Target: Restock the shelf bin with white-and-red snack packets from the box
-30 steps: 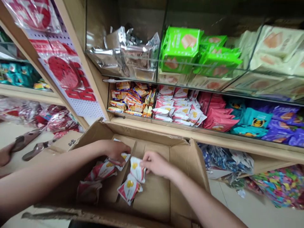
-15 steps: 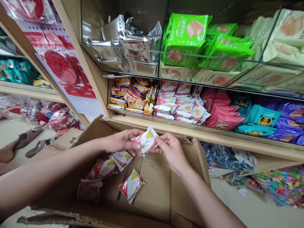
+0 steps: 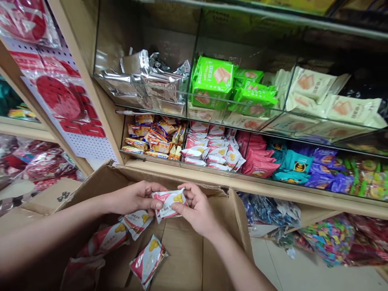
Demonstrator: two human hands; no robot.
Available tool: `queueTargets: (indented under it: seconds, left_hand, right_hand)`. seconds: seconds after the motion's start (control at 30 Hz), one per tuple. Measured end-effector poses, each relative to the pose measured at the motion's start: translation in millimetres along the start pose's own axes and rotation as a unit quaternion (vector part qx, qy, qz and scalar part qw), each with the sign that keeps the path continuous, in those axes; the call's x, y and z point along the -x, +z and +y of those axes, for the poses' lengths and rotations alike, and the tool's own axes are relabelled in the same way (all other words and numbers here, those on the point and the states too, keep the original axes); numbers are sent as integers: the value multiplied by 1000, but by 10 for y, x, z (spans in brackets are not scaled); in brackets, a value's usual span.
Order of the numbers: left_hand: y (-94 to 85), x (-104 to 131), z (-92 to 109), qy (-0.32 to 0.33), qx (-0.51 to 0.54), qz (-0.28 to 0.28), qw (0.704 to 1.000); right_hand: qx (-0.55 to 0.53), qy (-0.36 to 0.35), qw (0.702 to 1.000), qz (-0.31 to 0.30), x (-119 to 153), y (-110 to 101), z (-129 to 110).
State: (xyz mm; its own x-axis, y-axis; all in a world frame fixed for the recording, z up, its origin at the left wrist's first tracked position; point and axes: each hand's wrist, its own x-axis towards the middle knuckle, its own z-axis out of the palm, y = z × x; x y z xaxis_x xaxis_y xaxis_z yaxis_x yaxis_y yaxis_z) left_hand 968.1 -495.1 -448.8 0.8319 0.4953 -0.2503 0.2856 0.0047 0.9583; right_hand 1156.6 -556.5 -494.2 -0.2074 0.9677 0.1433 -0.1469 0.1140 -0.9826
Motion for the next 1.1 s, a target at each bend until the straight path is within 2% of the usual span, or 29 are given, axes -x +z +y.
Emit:
queueTargets:
  seconds: [0.13,0.27,0.37,0.5,0.6,0.7,0.77,0.87,0.93,1.03,1.1]
  left_hand:
    - [7,-12,40,6,31,26,999]
    - [36,-58,48,16,101,58,993]
    - [37,-103,31,43,124,82,988]
    - [25,-142,9,93,122,75,985]
    - [31,-138,12,98,129,72,984]
    - [43,-113,12,104,119,72,985]
    - [42,-96,-12,102,95,76,987]
    - [32,-91,-96,61,47,65,995]
    - [31,-104,-166,38,23,56,997]
    - [52,-131,-235,31,-3,49,998]
    - [71,-141,-247,28,-31,37,998]
  right_hand:
    - [-8,18,1000,23,-31,-11,-42]
    - [-3,5,999,40,-54,-25,-109]
    - [-8,-5,997,75,-75,-46,-151]
    - [-24,-17,992,121,-97,-68,-155]
    - [-25,-12,991,130,-82,-41,-149]
    - [10,-26,991,132,-76,-34,-211]
    - [59,-68,982,165,-116,-109,-315]
    - [142,-171,936,272,-287,-400,-535]
    - [212,-206,896,330,-469,-676,-672]
    - [369,-158,830,386,-768,-1042,-796]
    - [461,-100,781,409,-932,-1166,-833]
